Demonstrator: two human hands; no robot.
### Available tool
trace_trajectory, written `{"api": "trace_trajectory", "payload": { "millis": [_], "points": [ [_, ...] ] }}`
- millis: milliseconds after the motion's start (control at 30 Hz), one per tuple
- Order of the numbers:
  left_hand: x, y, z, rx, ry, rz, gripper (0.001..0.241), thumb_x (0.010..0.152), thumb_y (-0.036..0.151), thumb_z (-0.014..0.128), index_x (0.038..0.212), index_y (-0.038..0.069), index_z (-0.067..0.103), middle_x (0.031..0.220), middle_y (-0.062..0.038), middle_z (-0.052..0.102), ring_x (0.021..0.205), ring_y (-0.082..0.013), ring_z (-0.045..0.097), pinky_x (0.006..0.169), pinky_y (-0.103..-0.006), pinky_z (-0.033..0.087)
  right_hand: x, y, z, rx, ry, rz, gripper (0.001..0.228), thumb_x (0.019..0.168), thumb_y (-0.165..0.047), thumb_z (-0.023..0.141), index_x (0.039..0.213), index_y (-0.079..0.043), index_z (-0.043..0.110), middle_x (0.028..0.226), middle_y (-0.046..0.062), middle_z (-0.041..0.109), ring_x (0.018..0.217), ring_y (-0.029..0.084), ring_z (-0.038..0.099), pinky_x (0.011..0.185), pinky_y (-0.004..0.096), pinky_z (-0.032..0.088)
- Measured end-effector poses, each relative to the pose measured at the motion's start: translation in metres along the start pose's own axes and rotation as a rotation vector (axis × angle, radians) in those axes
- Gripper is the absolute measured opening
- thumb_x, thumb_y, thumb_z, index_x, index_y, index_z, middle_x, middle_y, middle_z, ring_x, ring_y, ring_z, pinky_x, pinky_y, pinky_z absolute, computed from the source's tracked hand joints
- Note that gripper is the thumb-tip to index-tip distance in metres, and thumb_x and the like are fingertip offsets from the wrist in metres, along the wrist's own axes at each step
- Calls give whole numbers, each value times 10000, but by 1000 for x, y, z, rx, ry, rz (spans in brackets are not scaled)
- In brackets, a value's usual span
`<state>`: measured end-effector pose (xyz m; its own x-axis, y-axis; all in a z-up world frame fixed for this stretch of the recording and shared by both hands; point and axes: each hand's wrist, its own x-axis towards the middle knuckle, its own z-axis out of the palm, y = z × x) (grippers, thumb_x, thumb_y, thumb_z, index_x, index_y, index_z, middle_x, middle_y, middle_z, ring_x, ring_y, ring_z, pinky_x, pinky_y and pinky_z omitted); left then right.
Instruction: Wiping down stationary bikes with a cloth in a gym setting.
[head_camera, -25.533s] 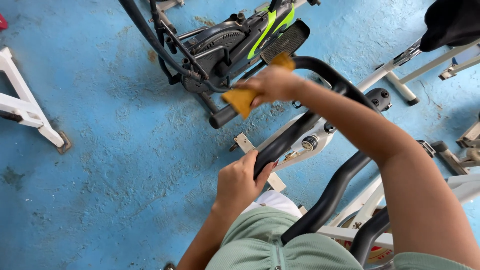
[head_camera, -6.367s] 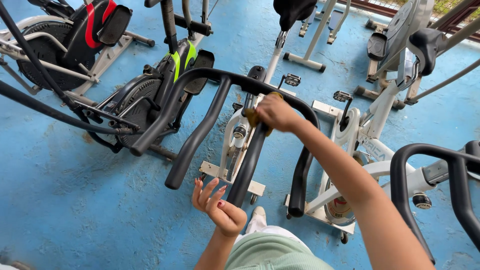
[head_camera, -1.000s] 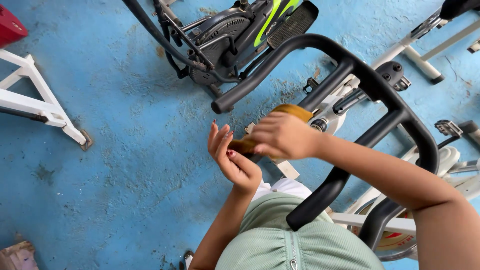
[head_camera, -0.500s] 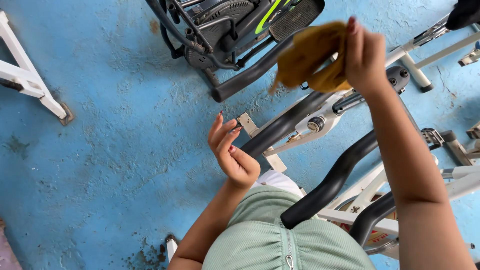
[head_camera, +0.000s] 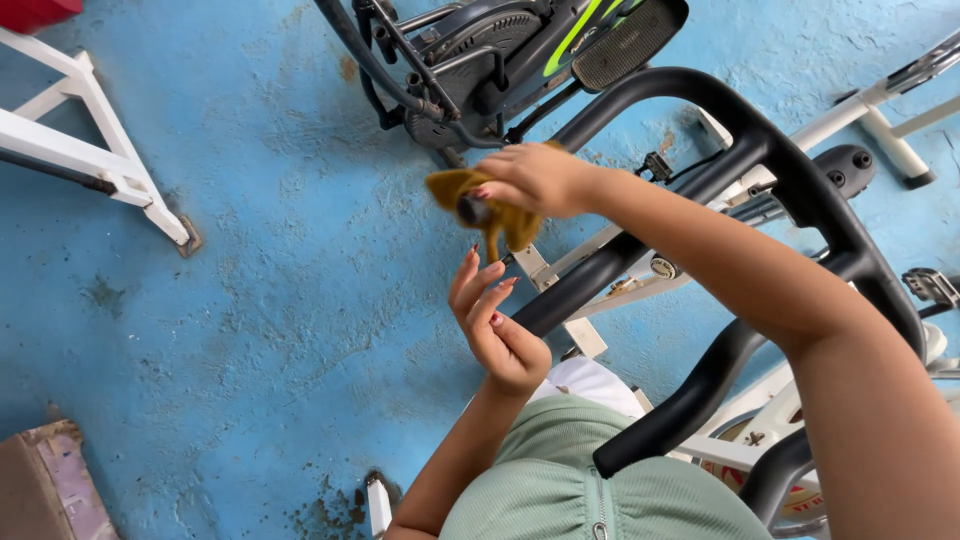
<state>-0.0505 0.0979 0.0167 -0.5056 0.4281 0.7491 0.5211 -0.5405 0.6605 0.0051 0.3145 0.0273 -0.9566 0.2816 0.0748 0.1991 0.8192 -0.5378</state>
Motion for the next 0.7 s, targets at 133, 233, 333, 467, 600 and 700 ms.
{"api": "trace_trajectory", "payload": {
  "millis": [133, 233, 333, 467, 600, 700],
  "points": [
    [11, 4, -1, 16, -25, 53, 320, 1125, 108, 258, 1166, 18, 563, 1230, -156, 625, 1324, -381, 534, 1183, -564, 473, -41, 43, -32, -356, 122, 63, 440, 1124, -411, 327, 1199, -138, 664, 1008, 54, 683, 964, 270, 603, 964, 455, 427],
    [12, 8, -1, 16, -59, 16, 318, 1125, 121, 257, 1151, 35, 562, 1222, -141, 621, 1324, -374, 539, 1169, -543, 484, -75, 52, -78, -439, -59, 866, 450, 1185, -413, 423, 853, -196, 636, 711, -15, 468, 629, 136, 441, 495, 261, 357],
    [15, 10, 2, 1, -56, -10, 324, 1105, 77, 241, 1134, 28, 559, 1200, -160, 613, 1280, -373, 559, 1143, -534, 505, -118, 123, -66, -751, 171, 885, 626, 1284, -490, 244, 1026, -98, 659, 939, 177, 729, 884, 400, 657, 802, 470, 449],
    [15, 13, 5, -3, -9, -23, 339, 1018, -41, 241, 1082, 10, 570, 1140, -161, 615, 1186, -365, 593, 1106, -537, 540, -85, 88, -64, -509, 141, 722, 482, 1204, -440, 357, 1210, -87, 686, 1065, 148, 679, 970, 352, 624, 789, 470, 487],
    [15, 11, 5, 21, -7, 5, 344, 1001, -60, 236, 1078, 0, 565, 1131, -173, 617, 1149, -364, 605, 1096, -556, 547, -22, -12, -52, -230, -145, 508, 546, 1094, -496, 292, 1157, -147, 707, 1180, 107, 627, 1298, 335, 477, 1168, 567, 236],
    [7, -3, 5, 54, 10, 79, 357, 999, -66, 267, 1059, -17, 616, 1165, -152, 650, 1227, -404, 592, 1058, -566, 464, -1, -44, -7, 90, 11, 94, 686, 1068, -617, 180, 1434, -117, 474, 1429, 205, 513, 1405, 435, 397, 1169, 674, 216]
  ]
}}
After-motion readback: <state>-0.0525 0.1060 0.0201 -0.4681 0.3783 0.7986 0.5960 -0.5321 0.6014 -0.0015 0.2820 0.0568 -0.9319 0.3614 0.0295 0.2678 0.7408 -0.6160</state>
